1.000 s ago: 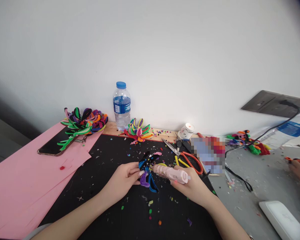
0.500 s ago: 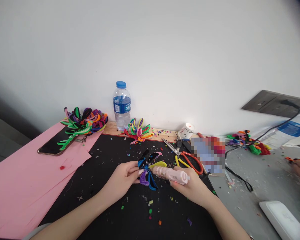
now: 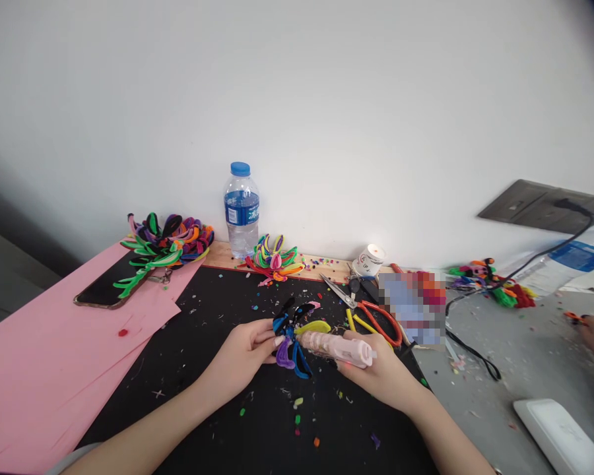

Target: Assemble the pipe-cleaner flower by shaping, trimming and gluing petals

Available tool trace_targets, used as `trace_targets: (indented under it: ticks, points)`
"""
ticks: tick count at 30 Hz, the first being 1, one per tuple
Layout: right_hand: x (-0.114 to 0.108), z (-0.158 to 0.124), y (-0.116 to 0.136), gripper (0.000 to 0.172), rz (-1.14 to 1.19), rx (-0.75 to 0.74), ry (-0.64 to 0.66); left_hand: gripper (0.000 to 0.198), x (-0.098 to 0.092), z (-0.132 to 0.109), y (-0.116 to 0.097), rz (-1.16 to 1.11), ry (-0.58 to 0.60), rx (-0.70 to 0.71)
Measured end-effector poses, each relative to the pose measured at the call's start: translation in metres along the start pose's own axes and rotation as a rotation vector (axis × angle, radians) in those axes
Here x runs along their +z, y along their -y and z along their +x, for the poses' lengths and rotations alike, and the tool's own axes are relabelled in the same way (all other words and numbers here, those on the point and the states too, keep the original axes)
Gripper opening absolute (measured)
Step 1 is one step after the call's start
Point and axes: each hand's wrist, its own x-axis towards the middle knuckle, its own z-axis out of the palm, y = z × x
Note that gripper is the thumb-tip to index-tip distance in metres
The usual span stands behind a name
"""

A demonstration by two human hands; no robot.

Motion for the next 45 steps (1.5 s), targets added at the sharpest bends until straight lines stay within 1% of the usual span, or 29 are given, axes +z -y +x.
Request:
trace_targets:
  ticks: [9, 16, 20, 33, 41, 45]
  points:
    - [0.0029, -0.0016, -0.0023, 0.017, 0.011, 0.037, 0.023, 0.034, 0.0018, -0.0003, -0.0022, 0.012, -0.012, -0.014]
    - [0.0043, -0.0008, -0.0035, 0.021, -0.011, 0.044, 0.028, 0.036, 0.0006, 0.0002, 0.0016, -0.006, -0.011, -0.015]
    - [0.0031, -0.0011, -0.0016, 0.019, -0.002, 0.038, 0.032, 0.036, 0.0006, 0.0, 0.0011, -0.011, -0.009, -0.02]
    - [0.001, -0.0018, -0.0035, 0.021, 0.008, 0.028, 0.028, 0.033, 0.0004, -0.0001, 0.0005, 0.014, -0.011, -0.007]
    - [0.0003, -0.0017, -0.0032, 0.021, 0.014, 0.03, 0.02, 0.032, -0.0011, -0.0004, 0.0017, 0.068, -0.018, -0.005]
    - [0.0014, -0.0018, -0.0041, 0.021, 0.024, 0.037, 0.008, 0.033, -0.0009, -0.0002, 0.0023, 0.05, -0.015, -0.009]
